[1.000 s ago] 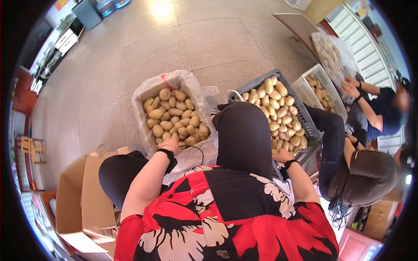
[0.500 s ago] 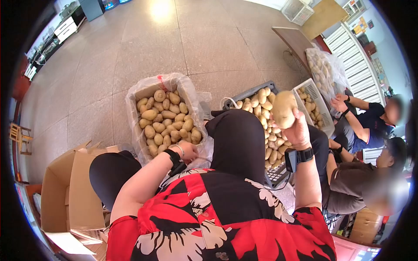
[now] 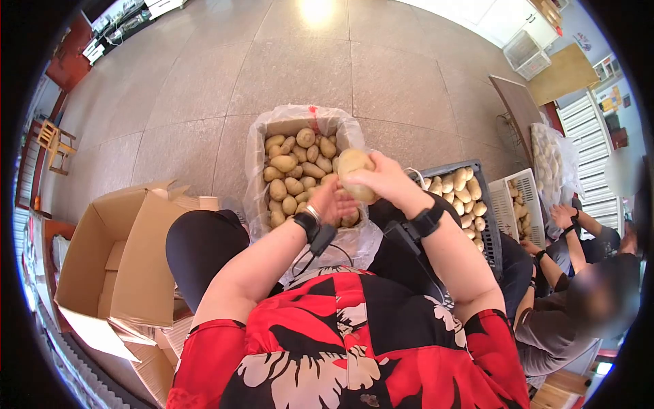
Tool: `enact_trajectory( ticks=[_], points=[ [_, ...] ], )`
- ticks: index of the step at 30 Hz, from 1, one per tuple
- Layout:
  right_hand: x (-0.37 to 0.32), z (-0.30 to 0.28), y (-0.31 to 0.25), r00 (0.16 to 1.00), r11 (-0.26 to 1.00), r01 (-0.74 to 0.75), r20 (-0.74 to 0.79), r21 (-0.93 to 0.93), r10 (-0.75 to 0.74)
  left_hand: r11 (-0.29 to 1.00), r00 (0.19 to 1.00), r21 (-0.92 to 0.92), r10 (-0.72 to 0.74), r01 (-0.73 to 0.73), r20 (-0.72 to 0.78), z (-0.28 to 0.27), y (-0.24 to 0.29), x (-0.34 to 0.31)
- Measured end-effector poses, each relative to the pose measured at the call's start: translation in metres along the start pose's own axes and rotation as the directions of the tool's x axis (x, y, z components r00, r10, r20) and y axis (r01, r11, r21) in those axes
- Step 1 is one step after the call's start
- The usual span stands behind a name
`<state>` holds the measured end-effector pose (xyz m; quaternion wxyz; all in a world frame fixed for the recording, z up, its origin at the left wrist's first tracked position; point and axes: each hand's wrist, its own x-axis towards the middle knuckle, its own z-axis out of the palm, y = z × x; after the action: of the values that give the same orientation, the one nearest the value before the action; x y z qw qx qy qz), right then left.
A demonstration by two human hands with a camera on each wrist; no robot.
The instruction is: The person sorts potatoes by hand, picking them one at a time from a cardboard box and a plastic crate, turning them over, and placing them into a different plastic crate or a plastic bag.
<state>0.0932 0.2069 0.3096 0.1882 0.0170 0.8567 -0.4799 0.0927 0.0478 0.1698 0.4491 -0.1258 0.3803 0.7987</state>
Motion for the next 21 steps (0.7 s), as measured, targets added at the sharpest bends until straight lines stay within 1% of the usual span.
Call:
enact_trajectory(
  ticks=[1,2,3,4,5,6,7,8,9,10,11,12,13,14,15,16,17,18,19,20,21],
  points=[
    [0.001,0.008,-0.002,1.000,1.000,-0.007,0.008,0.004,0.007,0.981,0.984,-0.194,0.059,-0.026,0.166,0.011,0.016,-0.013],
    [-0.002,0.015,-0.007,1.000,0.966,-0.005,0.008,-0.259,0.007,0.980,0.986,-0.200,0.053,-0.020,0.159,0.017,0.025,-0.020],
    [-0.006,0.022,-0.007,1.000,0.864,-0.001,0.011,-0.504,0.007,0.968,0.969,-0.249,0.057,0.004,0.240,0.023,0.032,-0.025],
    [-0.007,0.027,-0.001,1.000,0.864,-0.004,0.019,-0.503,0.015,0.955,0.945,-0.296,0.070,0.029,0.319,0.024,0.034,-0.025],
    [-0.009,0.032,0.007,0.998,0.845,0.045,-0.005,-0.532,-0.056,0.968,0.965,-0.250,0.093,-0.029,0.245,0.020,0.022,-0.012],
    [-0.010,0.035,0.011,0.991,0.822,0.091,-0.027,-0.562,-0.129,0.966,0.966,-0.256,0.089,-0.025,0.242,0.017,0.012,-0.005],
    [-0.009,0.035,0.011,0.995,0.792,0.083,0.011,-0.605,-0.096,0.969,0.980,-0.245,0.069,-0.022,0.185,0.013,0.003,0.001],
    [-0.010,0.034,0.011,0.996,0.793,0.083,0.016,-0.604,-0.092,0.972,0.991,-0.234,0.050,-0.019,0.127,0.010,-0.004,0.005],
    [-0.010,0.034,0.012,0.991,0.772,0.131,0.087,-0.622,-0.098,0.956,0.993,-0.294,0.048,-0.013,0.111,0.007,-0.007,0.004],
    [-0.011,0.034,0.012,0.982,0.751,0.183,0.160,-0.635,-0.104,0.954,0.994,-0.298,0.044,-0.011,0.105,-0.003,-0.011,0.010],
    [-0.014,0.035,0.008,0.981,0.753,0.186,0.166,-0.631,-0.103,0.947,0.995,-0.321,0.000,0.031,0.095,-0.018,-0.019,0.018],
    [-0.017,0.036,0.001,0.971,0.750,0.219,0.212,-0.625,-0.107,0.936,0.995,-0.344,-0.046,0.072,0.084,-0.026,-0.020,0.021],
    [-0.020,0.038,-0.004,0.960,0.746,0.252,0.258,-0.617,-0.111,0.935,0.996,-0.347,-0.049,0.072,0.076,-0.034,-0.022,0.023],
    [-0.021,0.039,-0.007,0.958,0.750,0.255,0.264,-0.611,-0.111,0.911,0.997,-0.406,-0.073,0.074,0.019,-0.039,-0.020,0.024],
    [-0.022,0.040,-0.009,0.938,0.748,0.306,0.321,-0.588,-0.132,0.884,0.994,-0.462,-0.099,0.072,-0.035,-0.044,-0.017,0.025],
    [-0.023,0.041,-0.008,0.915,0.745,0.355,0.374,-0.564,-0.153,0.884,0.994,-0.461,-0.102,0.072,-0.040,-0.058,-0.017,0.035],
    [-0.025,0.043,-0.005,0.900,0.732,0.400,0.387,-0.551,-0.200,0.903,0.995,-0.428,-0.058,0.016,-0.085,-0.081,-0.021,0.052],
    [-0.027,0.042,-0.005,0.901,0.734,0.399,0.385,-0.550,-0.201,0.919,0.992,-0.391,-0.012,-0.038,-0.126,-0.087,-0.014,0.058],
    [-0.028,0.041,-0.008,0.895,0.735,0.414,0.388,-0.537,-0.220,0.935,0.975,-0.343,0.012,-0.089,-0.220,-0.092,-0.009,0.063],
    [-0.029,0.039,-0.009,0.889,0.735,0.428,0.390,-0.526,-0.240,0.936,0.975,-0.341,0.011,-0.088,-0.221,-0.091,-0.002,0.068],
    [-0.029,0.038,-0.008,0.886,0.724,0.441,0.383,-0.530,-0.260,0.929,0.968,-0.347,0.037,-0.125,-0.249,-0.089,0.006,0.074]
  ],
)
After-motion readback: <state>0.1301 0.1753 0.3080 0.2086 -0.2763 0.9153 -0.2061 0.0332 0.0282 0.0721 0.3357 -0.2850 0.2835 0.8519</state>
